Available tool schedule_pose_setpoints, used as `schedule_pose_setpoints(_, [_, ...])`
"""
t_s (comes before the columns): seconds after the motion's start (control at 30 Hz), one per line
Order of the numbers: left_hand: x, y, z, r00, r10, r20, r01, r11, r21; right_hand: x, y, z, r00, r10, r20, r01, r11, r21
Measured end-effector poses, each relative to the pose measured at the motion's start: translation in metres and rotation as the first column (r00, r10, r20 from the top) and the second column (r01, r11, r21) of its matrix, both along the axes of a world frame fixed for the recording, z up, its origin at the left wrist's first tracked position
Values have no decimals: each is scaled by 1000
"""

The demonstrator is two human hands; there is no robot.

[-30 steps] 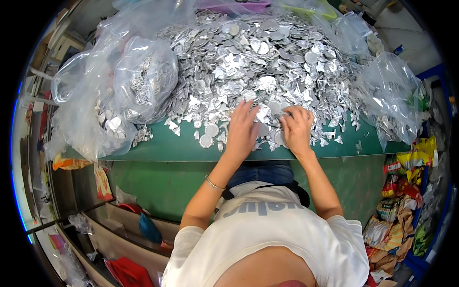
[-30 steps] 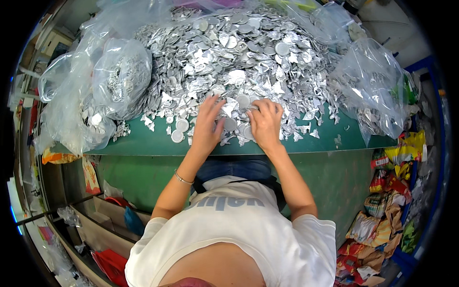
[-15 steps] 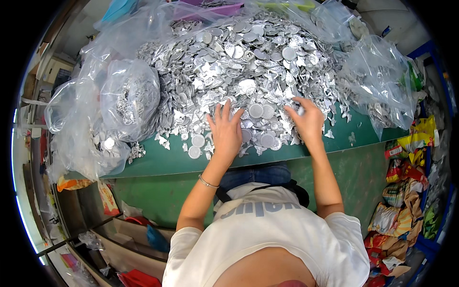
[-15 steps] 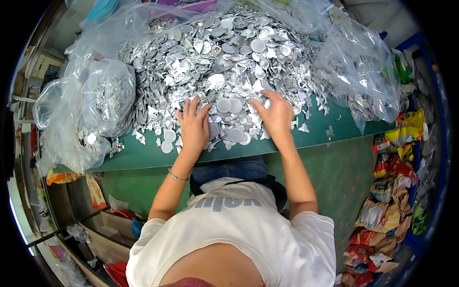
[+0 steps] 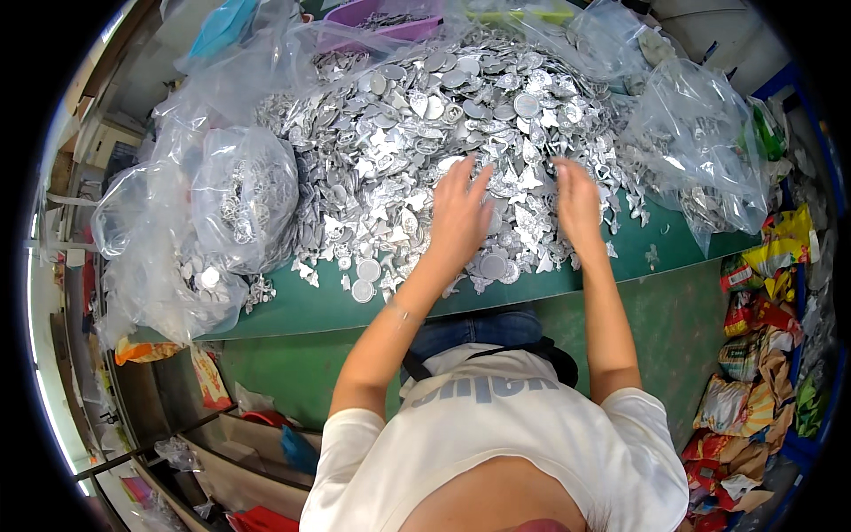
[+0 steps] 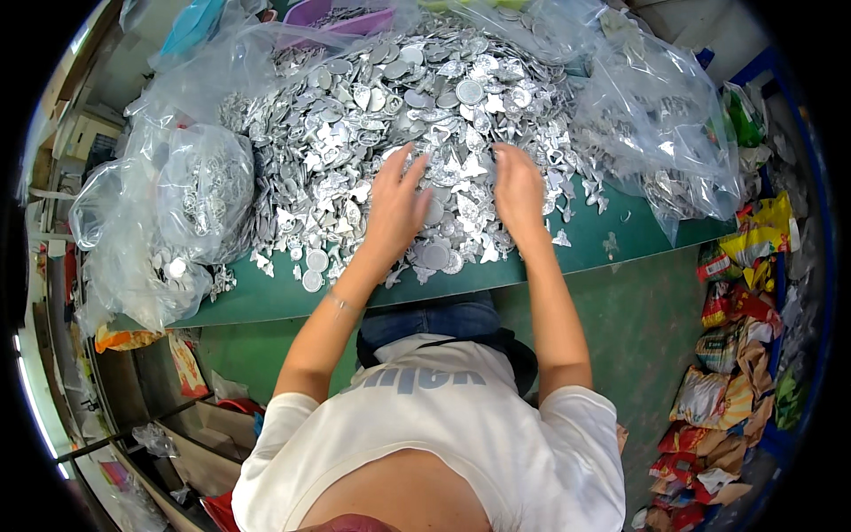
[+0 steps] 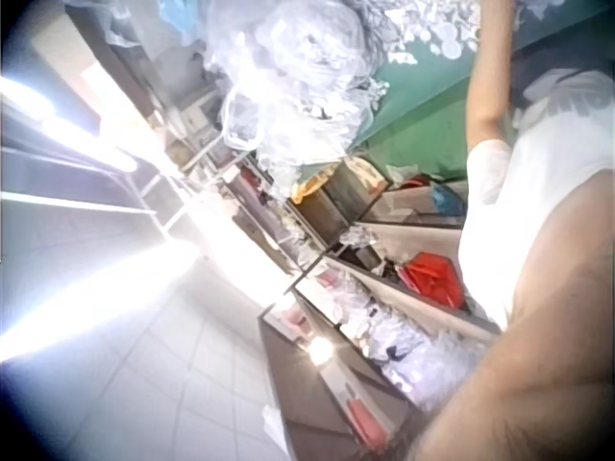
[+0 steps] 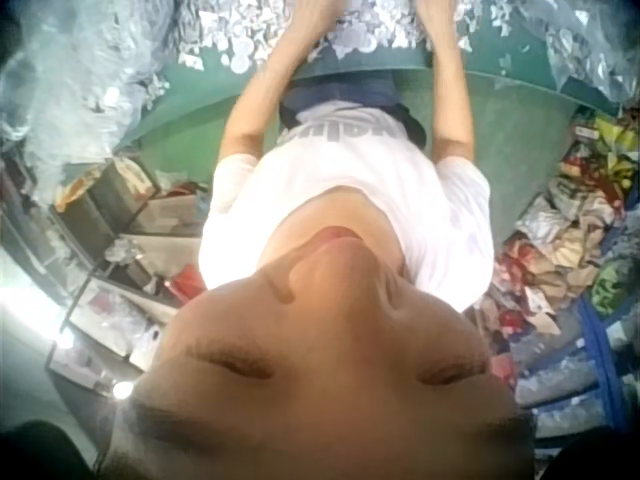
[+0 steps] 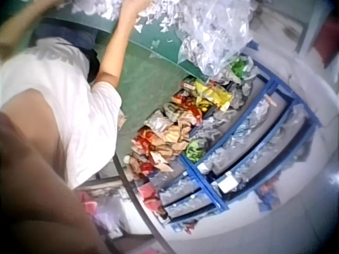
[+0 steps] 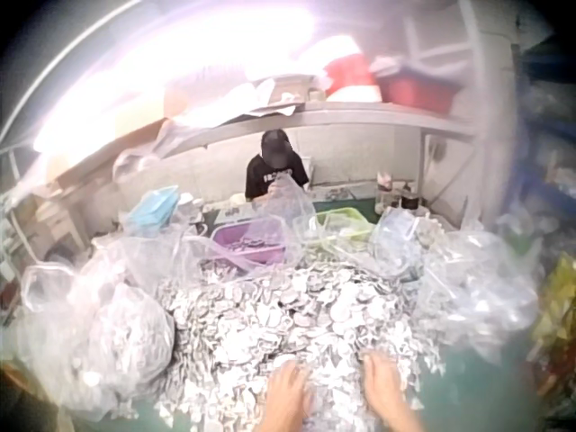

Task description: The person sorts and organizes small silver-colored metal decorative pieces by hand, moving them from a large central pile into smaller plastic bags stored on nearby shelves.

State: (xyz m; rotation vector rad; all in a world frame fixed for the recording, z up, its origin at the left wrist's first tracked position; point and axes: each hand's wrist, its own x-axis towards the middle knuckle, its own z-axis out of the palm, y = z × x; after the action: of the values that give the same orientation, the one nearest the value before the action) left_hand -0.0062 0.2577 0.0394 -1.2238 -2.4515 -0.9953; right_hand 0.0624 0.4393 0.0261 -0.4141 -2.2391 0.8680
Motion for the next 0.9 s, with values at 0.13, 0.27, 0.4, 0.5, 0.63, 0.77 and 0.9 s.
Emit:
schedule_pose_setpoints(0.13, [-18, 26, -19, 991, -66, -113, 45, 983, -176, -24, -22, -7, 960, 259, 105, -269, 957, 106])
schedule_pose_setpoints(0.27, [-10, 2, -27, 991, -76, -113, 48, 973, -227, -5, -56, -17, 952, 262, 159, -299, 909, 290])
schedule_pose_setpoints(0.4, [-3, -13, -20, 996, -91, -13, 87, 977, -195, 5, -67, -19, 942, 314, 121, -334, 914, 231])
schedule_pose_setpoints(0.5, [0, -25, -22, 996, -83, 24, 86, 982, -168, 15, -74, -17, 897, 435, 77, -440, 895, 78])
schedule_pose_setpoints(0.63, [7, -46, -18, 1000, -13, 23, 17, 986, -168, 14, -72, -10, 840, 539, 55, -540, 842, -5])
schedule_pose_setpoints(0.77, [10, -56, -14, 994, 97, -44, -101, 988, -120, -31, -48, 7, 951, 294, 100, -307, 937, 165])
schedule_pose_setpoints(0.9, [6, -64, -25, 971, 234, -51, -238, 969, -74, -61, -31, 9, 929, 299, 218, -360, 866, 347])
